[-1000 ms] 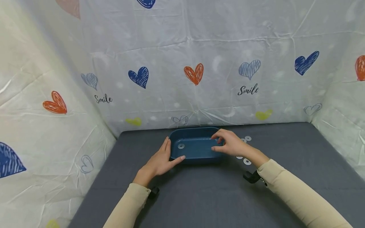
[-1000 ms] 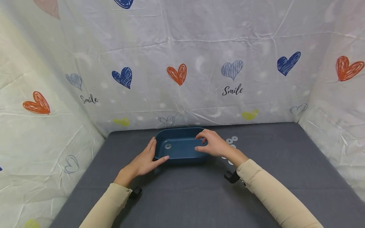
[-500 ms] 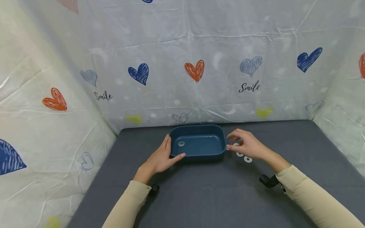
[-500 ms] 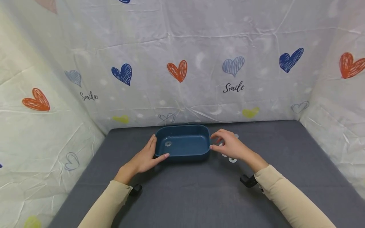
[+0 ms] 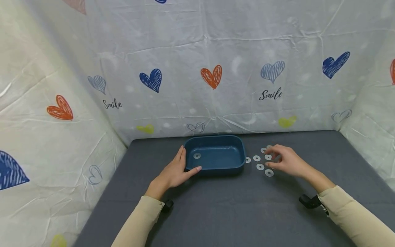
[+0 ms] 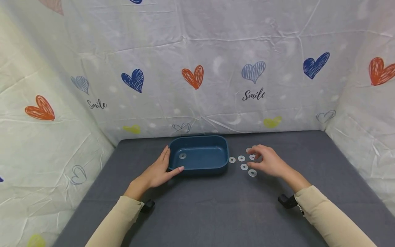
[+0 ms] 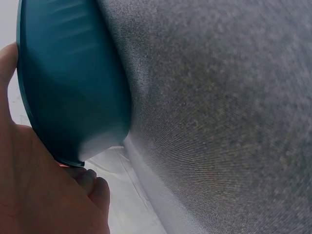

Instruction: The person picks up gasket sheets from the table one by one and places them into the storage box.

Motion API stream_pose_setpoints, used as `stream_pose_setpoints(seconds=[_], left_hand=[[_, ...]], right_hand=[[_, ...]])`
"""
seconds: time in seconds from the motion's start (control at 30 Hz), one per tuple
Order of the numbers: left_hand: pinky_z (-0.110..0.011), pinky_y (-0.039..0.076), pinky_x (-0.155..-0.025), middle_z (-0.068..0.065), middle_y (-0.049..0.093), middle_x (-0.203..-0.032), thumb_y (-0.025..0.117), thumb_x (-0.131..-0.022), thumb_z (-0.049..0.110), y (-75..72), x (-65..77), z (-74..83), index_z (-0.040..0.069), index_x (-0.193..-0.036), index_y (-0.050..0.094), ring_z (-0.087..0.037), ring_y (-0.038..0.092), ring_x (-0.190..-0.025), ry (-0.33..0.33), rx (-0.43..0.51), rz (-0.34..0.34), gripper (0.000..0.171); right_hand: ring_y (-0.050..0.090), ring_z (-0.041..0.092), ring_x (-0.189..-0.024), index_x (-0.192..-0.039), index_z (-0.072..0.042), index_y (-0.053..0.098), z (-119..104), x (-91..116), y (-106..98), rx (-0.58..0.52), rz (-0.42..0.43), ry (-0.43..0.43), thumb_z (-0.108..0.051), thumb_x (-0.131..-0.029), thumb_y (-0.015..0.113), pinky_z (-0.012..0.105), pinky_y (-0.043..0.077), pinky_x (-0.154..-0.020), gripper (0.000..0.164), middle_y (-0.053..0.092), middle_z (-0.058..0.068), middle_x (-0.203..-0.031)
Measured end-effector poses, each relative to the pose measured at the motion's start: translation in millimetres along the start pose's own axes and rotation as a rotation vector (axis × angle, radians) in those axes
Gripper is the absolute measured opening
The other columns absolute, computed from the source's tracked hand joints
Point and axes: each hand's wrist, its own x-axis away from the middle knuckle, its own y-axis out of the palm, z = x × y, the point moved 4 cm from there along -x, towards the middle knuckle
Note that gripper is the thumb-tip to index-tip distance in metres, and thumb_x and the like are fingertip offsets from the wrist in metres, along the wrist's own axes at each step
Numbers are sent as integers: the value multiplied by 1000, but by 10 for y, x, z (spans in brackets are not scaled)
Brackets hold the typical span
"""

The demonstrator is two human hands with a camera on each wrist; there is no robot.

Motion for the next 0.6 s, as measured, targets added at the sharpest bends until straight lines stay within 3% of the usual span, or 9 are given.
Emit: stream_pose_setpoints(seconds=[0.43,0.6], left_hand=[[-55,24,-121,-12,-10,-172,39,-89,87,7,-14,-16,3,-164,-1,-33,11,-157,-6,-7,-4,119],[-55,25,-121,-12,-10,-172,37,-88,88,10,-16,-18,4,-164,-1,-32,11,-157,-7,-9,0,119]], right_hand=[[65,18,-81,-118,7,68,344,121,37,24,-24,87,-11,-85,83,31,53,-66,40,68,19,-110],[62,11,-74,-114,6,69,403,100,104,29,-44,107,-9,-84,83,30,51,-65,37,67,12,-99]])
